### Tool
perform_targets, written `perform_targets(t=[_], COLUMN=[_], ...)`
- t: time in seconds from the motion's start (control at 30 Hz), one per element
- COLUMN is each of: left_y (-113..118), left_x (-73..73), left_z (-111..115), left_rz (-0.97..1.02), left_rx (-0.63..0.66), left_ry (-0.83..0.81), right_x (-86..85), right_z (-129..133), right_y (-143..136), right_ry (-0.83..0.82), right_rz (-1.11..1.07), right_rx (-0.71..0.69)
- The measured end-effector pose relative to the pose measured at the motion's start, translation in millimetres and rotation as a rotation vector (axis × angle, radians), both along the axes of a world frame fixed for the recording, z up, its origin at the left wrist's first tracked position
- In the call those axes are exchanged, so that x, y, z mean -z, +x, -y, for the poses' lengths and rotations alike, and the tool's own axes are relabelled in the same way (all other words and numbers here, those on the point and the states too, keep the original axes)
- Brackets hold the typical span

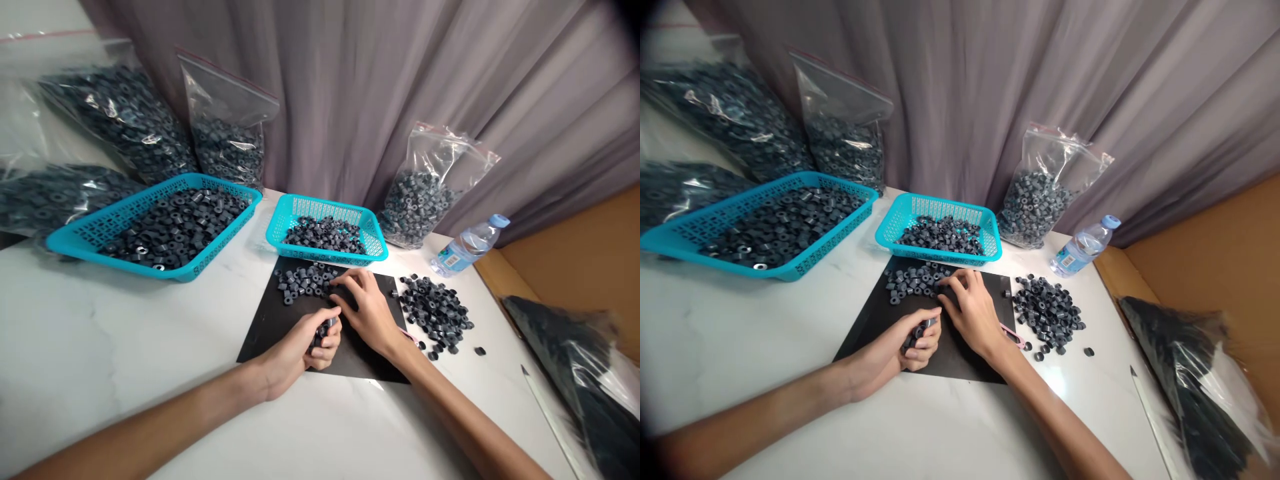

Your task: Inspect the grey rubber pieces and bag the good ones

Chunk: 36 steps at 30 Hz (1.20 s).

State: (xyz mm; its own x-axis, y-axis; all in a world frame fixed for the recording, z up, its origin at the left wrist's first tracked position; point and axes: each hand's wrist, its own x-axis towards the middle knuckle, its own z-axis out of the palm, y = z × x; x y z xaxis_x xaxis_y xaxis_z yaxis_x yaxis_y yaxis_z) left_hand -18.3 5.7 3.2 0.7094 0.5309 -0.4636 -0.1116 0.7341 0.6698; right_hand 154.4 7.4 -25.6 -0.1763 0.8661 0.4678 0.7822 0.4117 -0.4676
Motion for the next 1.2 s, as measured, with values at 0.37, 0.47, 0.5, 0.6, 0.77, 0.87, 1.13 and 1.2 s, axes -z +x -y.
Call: perform_targets(t=[0.37, 0.47, 0.5, 0.6, 0.77, 0.87, 1.13, 1.2], left_y=[-0.1, -0.4, -0.6, -1.5, -2.7, -2.9, -0.4, 0.1], left_x=[4.6, 3.9, 3.5, 2.4, 2.7, 3.6, 6.2, 7.1], left_z=[-1.3, -1.2, -1.2, -1.9, -4.8, -5.9, -3.0, -2.8], left_rz=[-0.004, 0.001, 0.002, 0.008, 0.006, 0.007, 0.059, 0.062], left_rx=[-0.032, -0.054, -0.065, -0.110, -0.190, -0.203, -0.225, -0.238], left_ry=[0.036, 0.040, 0.040, 0.040, 0.013, -0.009, -0.053, -0.048], right_x=[9.4, 8.2, 6.9, 0.5, -20.3, -33.3, -37.0, -37.2], right_z=[-7.4, -7.3, -6.4, 0.0, 20.5, 31.6, 42.9, 44.3], right_y=[-17.7, -18.6, -17.6, -10.4, 7.4, 9.2, -12.0, -12.9], right_ry=[0.021, 0.008, 0.002, -0.019, -0.173, -0.262, -0.216, -0.208], right_rz=[-0.005, 0.014, 0.021, 0.032, -0.149, -0.354, -0.336, -0.297], right_rx=[0.098, 0.076, 0.066, 0.045, -0.063, -0.139, -0.212, -0.232])
